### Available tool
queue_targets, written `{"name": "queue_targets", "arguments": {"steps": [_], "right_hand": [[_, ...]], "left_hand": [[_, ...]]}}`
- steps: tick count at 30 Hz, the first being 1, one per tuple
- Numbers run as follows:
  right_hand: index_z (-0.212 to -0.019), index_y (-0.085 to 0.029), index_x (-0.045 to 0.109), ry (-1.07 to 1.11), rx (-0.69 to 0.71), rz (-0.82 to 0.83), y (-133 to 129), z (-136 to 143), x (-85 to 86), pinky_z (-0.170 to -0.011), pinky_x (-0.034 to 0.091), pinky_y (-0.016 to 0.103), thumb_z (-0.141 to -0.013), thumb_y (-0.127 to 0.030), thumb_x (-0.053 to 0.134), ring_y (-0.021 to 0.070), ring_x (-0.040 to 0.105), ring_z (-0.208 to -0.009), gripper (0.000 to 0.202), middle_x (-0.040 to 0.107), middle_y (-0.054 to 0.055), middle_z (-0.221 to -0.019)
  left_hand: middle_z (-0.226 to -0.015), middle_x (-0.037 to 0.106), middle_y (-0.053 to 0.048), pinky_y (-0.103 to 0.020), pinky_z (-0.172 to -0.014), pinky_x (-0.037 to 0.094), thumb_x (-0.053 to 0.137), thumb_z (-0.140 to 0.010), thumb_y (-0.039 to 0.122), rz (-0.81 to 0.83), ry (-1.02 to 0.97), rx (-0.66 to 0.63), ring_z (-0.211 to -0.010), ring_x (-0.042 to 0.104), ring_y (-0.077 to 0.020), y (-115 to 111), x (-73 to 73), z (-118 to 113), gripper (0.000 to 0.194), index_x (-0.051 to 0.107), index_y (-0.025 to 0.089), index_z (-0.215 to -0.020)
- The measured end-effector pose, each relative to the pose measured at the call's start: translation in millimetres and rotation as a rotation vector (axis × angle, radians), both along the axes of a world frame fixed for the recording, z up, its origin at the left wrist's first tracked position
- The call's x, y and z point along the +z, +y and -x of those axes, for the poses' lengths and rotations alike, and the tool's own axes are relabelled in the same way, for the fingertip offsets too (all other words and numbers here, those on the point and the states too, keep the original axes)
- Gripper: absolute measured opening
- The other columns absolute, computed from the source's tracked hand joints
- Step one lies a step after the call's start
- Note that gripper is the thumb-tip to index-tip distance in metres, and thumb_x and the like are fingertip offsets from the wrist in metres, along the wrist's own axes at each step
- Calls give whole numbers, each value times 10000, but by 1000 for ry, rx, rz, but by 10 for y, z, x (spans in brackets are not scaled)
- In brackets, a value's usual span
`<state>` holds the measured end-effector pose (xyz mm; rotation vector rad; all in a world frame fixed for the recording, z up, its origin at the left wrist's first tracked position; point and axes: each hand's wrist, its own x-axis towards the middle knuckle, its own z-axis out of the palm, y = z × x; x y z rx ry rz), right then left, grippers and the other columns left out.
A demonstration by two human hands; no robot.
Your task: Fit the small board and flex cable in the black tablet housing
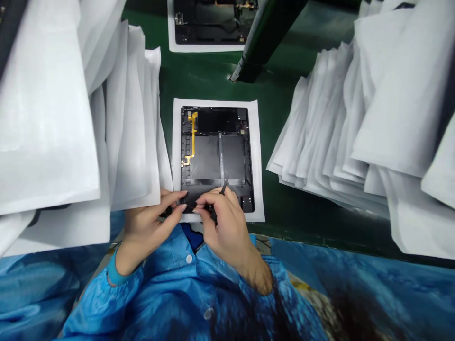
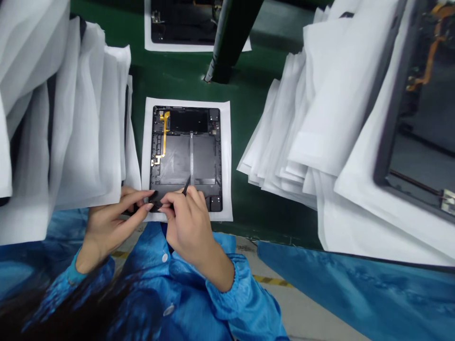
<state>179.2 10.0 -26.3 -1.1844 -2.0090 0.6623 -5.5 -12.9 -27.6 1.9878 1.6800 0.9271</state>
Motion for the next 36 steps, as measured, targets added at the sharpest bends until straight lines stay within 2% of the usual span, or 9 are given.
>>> {"name": "queue_targets", "arguments": {"steps": [7,12,18,27,36], "right_hand": [[-958,-213,551,-4,16,6,-1,-15,-18,-703,457,351,-934,-73,544,210,582,-810,142,679,33,-840],[-953,-197,571,-15,23,-5,-3,-7,-18,-711,465,362,-929,-90,558,220,583,-823,111,684,51,-845],[-980,-165,640,0,18,16,10,30,47,-755,474,386,-939,-128,576,226,580,-865,85,716,71,-900],[-920,-181,679,12,78,105,75,48,98,-767,486,399,-965,-167,549,216,584,-873,138,710,63,-869],[-891,-186,680,55,90,109,83,43,107,-755,480,392,-948,-145,573,202,593,-862,128,729,44,-868]], "left_hand": [[-876,731,4,-249,-756,576,644,-913,228,24,-48,-27,-796,703,-135,7,0,8,144,734,252,-1023],[-868,723,-1,-228,-804,558,656,-912,202,-20,-36,-49,-818,698,-123,2,-25,32,105,728,218,-987],[-898,739,23,-236,-873,553,666,-910,198,-86,-26,-64,-849,704,-122,0,-67,64,106,719,239,-992],[-858,745,51,-171,-805,538,654,-915,177,-102,-40,-58,-775,692,-85,16,-24,24,98,725,239,-945],[-845,743,62,-175,-763,538,657,-912,182,-89,-51,-52,-753,686,-87,-1,-22,30,104,731,254,-926]]}}
